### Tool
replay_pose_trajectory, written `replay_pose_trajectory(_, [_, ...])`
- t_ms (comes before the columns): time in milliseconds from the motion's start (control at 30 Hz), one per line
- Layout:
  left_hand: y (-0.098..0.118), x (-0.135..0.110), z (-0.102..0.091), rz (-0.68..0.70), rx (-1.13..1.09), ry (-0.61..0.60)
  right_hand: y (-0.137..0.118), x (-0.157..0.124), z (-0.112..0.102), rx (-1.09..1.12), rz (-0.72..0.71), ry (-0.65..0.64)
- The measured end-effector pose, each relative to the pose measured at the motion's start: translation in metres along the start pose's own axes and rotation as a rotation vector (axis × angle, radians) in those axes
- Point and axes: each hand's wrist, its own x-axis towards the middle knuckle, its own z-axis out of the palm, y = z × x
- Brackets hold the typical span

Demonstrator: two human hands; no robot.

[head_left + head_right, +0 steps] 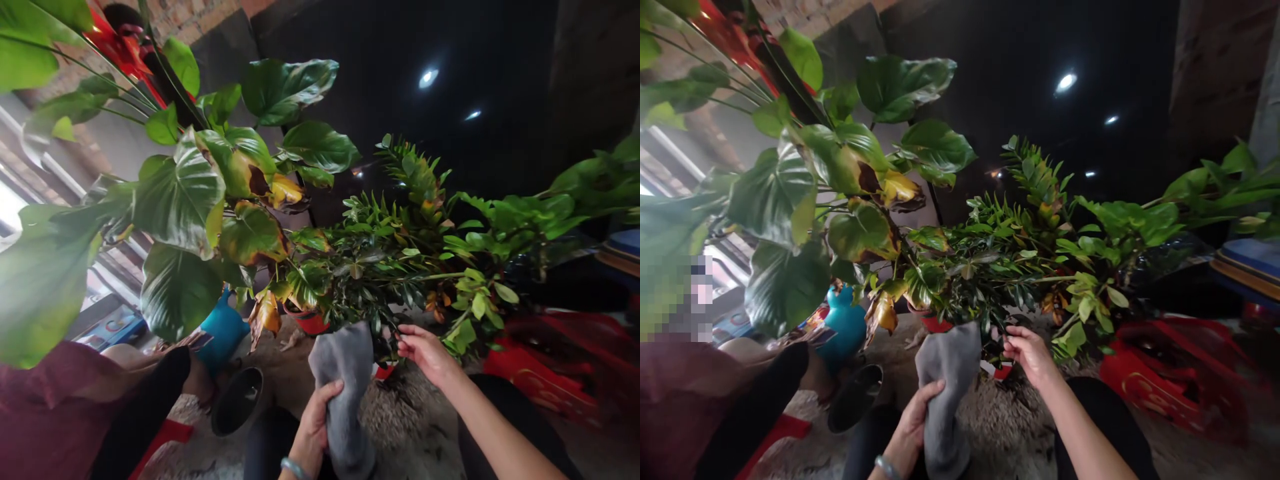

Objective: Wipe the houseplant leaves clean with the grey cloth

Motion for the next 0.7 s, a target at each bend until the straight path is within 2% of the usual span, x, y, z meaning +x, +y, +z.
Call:
replay_pose_trajectory(33, [0.0, -0.002, -0.005, -0.001, -0.01, -0.01, -0.001, 0.0, 0.0, -0.002, 0.003, 0.002])
replay_pose_trajectory(100, [0.019, -0.008, -0.004, 0.093, -0.07, -0.026, -0.001, -0.001, 0.001, -0.005, 0.009, 0.001])
replay_pose_trajectory(233, [0.089, -0.016, 0.026, 0.438, -0.255, -0.039, 0.0, 0.0, 0.004, -0.006, -0.01, -0.017])
replay_pose_trajectory(300, [0.103, -0.013, 0.039, 0.485, -0.255, -0.018, 0.002, 0.001, 0.007, -0.001, -0.034, -0.037])
replay_pose_trajectory(333, [0.101, -0.01, 0.042, 0.454, -0.215, -0.002, 0.003, 0.001, 0.008, 0.003, -0.046, -0.048])
replay_pose_trajectory(400, [0.079, -0.002, 0.038, 0.327, -0.093, 0.005, 0.004, 0.002, 0.008, 0.012, -0.067, -0.065])
replay_pose_trajectory(500, [0.032, 0.008, 0.013, 0.095, 0.045, 0.001, 0.004, 0.002, 0.005, 0.014, -0.098, -0.047])
replay_pose_trajectory(567, [0.016, 0.008, -0.004, 0.026, 0.056, -0.018, 0.003, 0.002, 0.002, 0.001, -0.101, -0.015])
replay_pose_trajectory(633, [0.023, 0.006, -0.014, 0.101, -0.007, -0.054, 0.001, 0.002, 0.001, -0.005, -0.085, 0.017])
replay_pose_trajectory(700, [0.051, 0.004, -0.009, 0.262, -0.11, -0.084, 0.0, 0.001, 0.002, 0.003, -0.067, 0.04])
